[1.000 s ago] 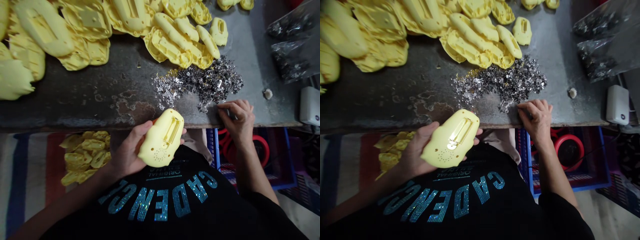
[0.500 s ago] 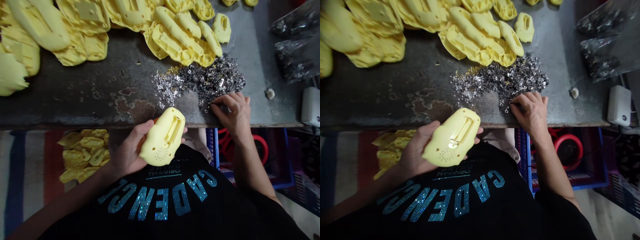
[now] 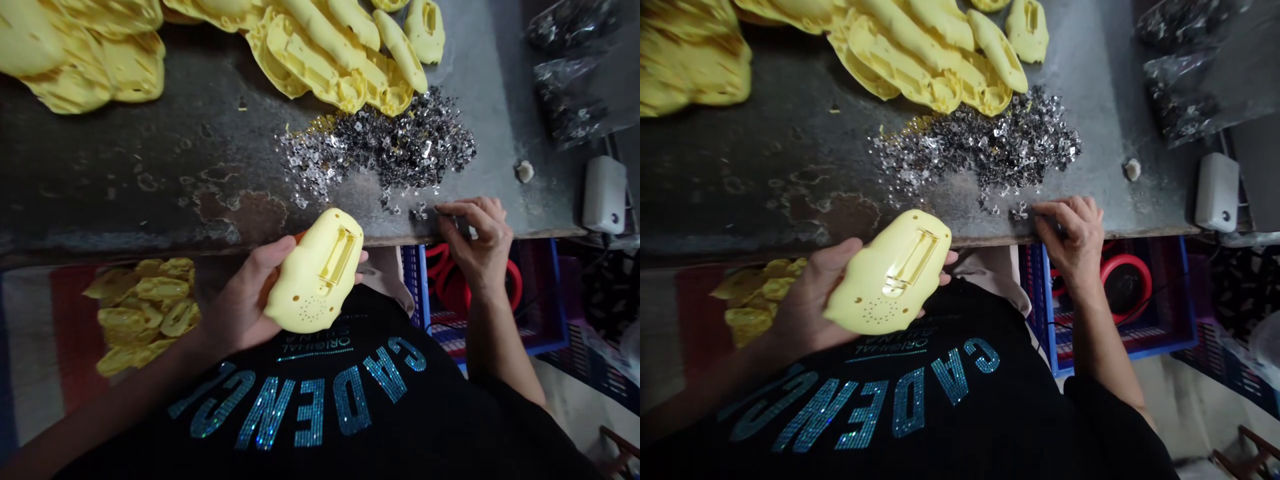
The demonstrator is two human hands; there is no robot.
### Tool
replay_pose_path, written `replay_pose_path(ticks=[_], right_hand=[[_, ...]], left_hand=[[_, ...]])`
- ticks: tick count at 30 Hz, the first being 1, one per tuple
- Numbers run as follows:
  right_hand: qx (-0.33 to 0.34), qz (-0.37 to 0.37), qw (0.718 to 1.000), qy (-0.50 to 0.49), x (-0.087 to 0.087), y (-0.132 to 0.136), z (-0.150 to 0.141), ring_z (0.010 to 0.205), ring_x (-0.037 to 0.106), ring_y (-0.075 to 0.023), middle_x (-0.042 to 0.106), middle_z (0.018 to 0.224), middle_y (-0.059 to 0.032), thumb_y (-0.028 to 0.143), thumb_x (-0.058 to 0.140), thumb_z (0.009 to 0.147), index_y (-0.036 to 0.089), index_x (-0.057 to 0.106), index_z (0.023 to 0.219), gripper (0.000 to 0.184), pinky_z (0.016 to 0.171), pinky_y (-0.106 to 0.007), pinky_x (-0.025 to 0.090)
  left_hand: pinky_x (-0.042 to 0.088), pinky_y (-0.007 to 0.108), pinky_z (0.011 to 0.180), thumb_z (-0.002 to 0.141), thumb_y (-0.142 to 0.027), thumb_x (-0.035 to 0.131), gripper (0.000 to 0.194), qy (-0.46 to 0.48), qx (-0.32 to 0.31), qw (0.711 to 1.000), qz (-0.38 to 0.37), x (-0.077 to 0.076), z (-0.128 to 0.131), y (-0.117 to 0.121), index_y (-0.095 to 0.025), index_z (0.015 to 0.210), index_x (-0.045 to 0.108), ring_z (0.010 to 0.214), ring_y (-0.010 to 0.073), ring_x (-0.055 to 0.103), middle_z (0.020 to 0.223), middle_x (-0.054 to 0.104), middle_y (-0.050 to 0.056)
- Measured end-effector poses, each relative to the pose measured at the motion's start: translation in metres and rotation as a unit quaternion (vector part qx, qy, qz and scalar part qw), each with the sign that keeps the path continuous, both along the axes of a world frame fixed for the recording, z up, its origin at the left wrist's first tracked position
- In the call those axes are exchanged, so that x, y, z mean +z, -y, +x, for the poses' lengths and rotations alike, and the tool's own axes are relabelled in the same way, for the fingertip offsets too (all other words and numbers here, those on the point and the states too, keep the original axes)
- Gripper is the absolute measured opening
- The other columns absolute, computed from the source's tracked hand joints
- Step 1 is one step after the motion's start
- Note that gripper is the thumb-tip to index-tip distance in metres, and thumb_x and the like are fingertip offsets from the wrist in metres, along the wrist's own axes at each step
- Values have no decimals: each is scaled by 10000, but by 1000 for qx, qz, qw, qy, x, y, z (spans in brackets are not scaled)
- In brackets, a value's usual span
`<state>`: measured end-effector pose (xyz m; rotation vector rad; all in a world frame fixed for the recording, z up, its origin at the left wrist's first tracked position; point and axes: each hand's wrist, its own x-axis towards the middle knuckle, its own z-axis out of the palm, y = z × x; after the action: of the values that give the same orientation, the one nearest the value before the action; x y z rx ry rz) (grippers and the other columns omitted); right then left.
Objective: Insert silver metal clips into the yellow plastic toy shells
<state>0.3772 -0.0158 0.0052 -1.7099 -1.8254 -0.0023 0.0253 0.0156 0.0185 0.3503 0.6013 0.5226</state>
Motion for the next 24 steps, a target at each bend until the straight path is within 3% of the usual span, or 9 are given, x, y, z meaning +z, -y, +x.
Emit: replay_pose_path(ticks=[6,14,17,21,24], right_hand=[[-19,-25,998,61,-10,-7,-17,1045,665,-315,780,964,-36,402,804,1072,314,842,1059,97,952,-502,468],[44,-47,998,-3,2,-9,-9,991,720,-273,822,980,-27,339,772,1110,305,863,1064,108,959,-468,498],[74,-45,995,-40,3,-1,1,985,751,-258,851,1047,-36,286,777,1107,308,885,1117,111,938,-449,537],[30,-6,996,-89,1,10,11,977,774,-258,853,1062,-32,263,769,1090,317,880,1254,206,897,-438,578],[-3,6,998,-61,-2,12,8,936,752,-266,834,970,-20,294,810,1063,308,879,1128,97,879,-444,555]], left_hand=[[763,426,898,1099,-640,700,712,13,-6,1000,-6,-6,-2,1,-171,1631,765,1369,453,833,1590,802,210],[753,392,889,1114,-618,693,630,10,6,1000,8,-2,-1,2,-177,1543,829,1304,407,865,1545,832,191],[741,376,917,1172,-539,600,567,39,-7,999,21,-1,0,1,-189,1555,828,1321,386,862,1555,831,150],[737,363,962,1220,-501,482,566,62,-19,997,35,0,0,0,-211,1575,815,1356,368,849,1567,825,105],[729,360,1014,1224,-512,466,584,50,-31,998,31,0,-1,0,-210,1604,792,1424,371,816,1597,808,112]])
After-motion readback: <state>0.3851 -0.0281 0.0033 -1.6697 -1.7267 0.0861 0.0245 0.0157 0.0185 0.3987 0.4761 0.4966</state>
